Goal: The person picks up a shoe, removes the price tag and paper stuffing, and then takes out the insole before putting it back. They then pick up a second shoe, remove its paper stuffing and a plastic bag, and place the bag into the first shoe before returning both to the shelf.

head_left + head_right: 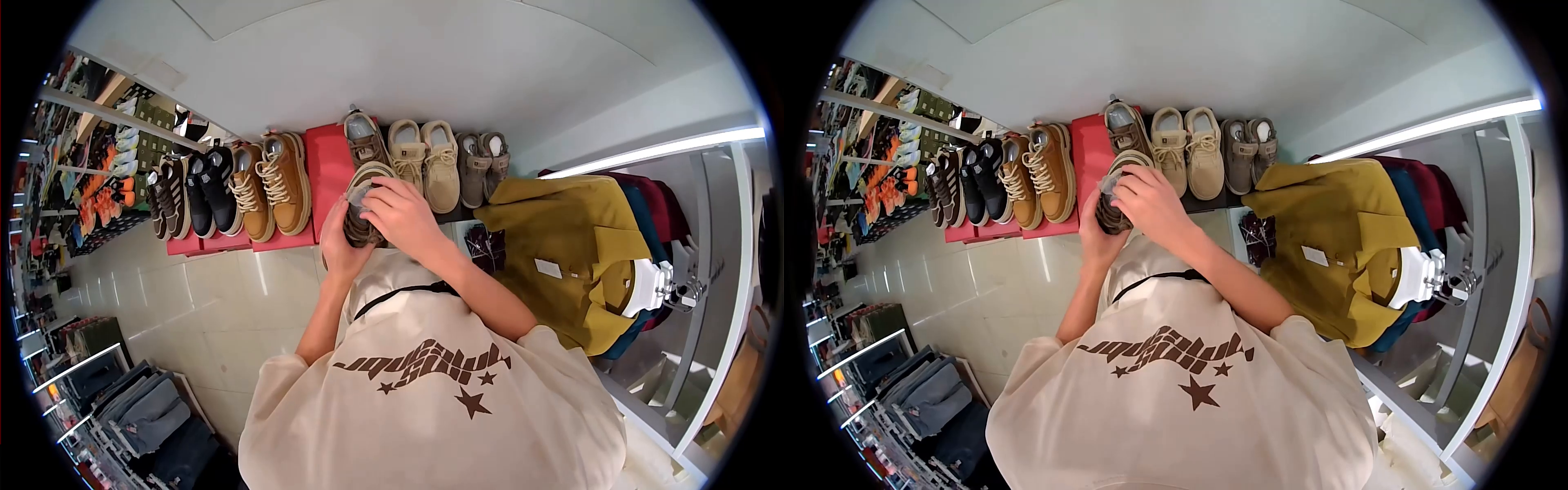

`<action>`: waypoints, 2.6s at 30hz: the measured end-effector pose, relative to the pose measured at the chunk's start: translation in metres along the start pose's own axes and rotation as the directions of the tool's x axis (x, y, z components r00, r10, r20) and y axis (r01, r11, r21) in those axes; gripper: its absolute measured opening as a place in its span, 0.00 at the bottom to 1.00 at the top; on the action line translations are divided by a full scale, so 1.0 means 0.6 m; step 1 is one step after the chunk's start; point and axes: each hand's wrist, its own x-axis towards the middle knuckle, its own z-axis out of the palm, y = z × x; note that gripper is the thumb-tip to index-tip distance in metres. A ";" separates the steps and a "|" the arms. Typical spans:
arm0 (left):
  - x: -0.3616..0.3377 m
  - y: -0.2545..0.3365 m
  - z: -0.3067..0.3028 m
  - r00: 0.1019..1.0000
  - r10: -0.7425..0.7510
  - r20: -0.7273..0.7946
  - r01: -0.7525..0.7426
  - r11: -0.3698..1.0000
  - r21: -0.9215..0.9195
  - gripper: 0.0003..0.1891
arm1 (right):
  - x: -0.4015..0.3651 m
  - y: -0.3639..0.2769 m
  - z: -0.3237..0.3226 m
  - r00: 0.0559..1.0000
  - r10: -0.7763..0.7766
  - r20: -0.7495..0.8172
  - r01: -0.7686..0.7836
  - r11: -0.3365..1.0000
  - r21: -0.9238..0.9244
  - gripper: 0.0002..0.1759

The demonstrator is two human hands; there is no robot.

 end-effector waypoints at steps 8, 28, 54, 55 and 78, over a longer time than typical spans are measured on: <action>-0.021 -0.035 0.017 0.999 -0.039 0.030 0.036 0.993 0.110 0.50 | 0.026 0.034 0.055 0.962 -0.040 0.269 0.107 0.965 -0.239 0.10; -0.022 0.020 -0.079 0.988 -0.081 -0.129 0.104 0.977 0.185 0.42 | 0.041 -0.037 0.087 0.945 -0.325 -0.040 0.320 0.942 -0.103 0.20; 0.131 -0.119 -0.010 0.903 -0.371 -0.215 0.413 0.887 0.204 0.34 | -0.310 0.168 -0.066 0.782 0.603 0.156 -0.608 0.684 0.403 0.08; 0.140 -0.121 0.001 0.907 -0.369 -0.203 0.408 0.889 0.206 0.34 | -0.337 0.175 -0.074 0.747 0.646 0.156 -0.644 0.646 0.410 0.06; -0.144 0.014 0.119 0.964 -0.164 0.208 0.112 0.964 0.240 0.26 | -0.700 0.240 -0.038 0.335 0.913 0.232 -0.942 0.315 0.118 0.18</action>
